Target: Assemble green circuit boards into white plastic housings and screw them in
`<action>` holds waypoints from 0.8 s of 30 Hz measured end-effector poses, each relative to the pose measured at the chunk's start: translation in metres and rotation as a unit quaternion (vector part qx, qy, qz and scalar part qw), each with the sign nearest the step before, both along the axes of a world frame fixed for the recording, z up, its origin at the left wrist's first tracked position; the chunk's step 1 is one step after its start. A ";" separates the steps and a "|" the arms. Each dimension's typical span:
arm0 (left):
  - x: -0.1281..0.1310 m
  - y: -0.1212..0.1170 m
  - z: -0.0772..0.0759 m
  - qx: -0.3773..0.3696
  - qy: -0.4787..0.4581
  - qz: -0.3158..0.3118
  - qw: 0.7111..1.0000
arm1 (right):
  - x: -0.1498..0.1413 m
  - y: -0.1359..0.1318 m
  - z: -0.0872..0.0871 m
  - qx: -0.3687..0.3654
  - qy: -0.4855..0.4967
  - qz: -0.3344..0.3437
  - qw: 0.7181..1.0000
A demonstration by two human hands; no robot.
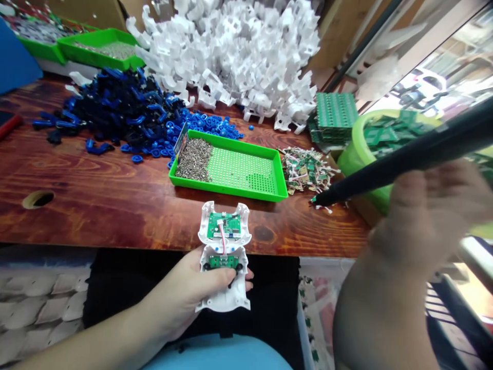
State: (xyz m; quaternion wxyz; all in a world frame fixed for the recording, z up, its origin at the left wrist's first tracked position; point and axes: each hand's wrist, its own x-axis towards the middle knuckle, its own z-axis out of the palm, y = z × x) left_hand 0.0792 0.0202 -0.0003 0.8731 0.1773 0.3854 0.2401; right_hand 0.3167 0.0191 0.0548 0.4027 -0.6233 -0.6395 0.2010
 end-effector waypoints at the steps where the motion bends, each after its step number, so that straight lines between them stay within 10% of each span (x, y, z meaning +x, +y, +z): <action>1: 0.004 0.001 0.000 -0.006 -0.001 0.003 1.000 | -0.001 0.006 0.001 0.011 -0.005 -0.009 1.000; 6: 0.021 0.009 -0.004 -0.028 -0.031 -0.034 0.999 | -0.004 0.026 0.005 0.130 0.025 -0.081 0.988; 12: 0.028 0.014 -0.005 -0.028 -0.035 -0.068 0.997 | -0.015 0.079 0.006 0.375 0.211 -0.111 0.896; 18: 0.024 0.017 -0.004 -0.065 -0.039 -0.053 0.996 | -0.022 0.149 -0.013 0.385 0.259 -0.066 0.883; 24: 0.022 0.015 -0.011 -0.068 -0.039 -0.052 0.996 | -0.008 0.158 -0.026 0.387 0.249 -0.077 0.885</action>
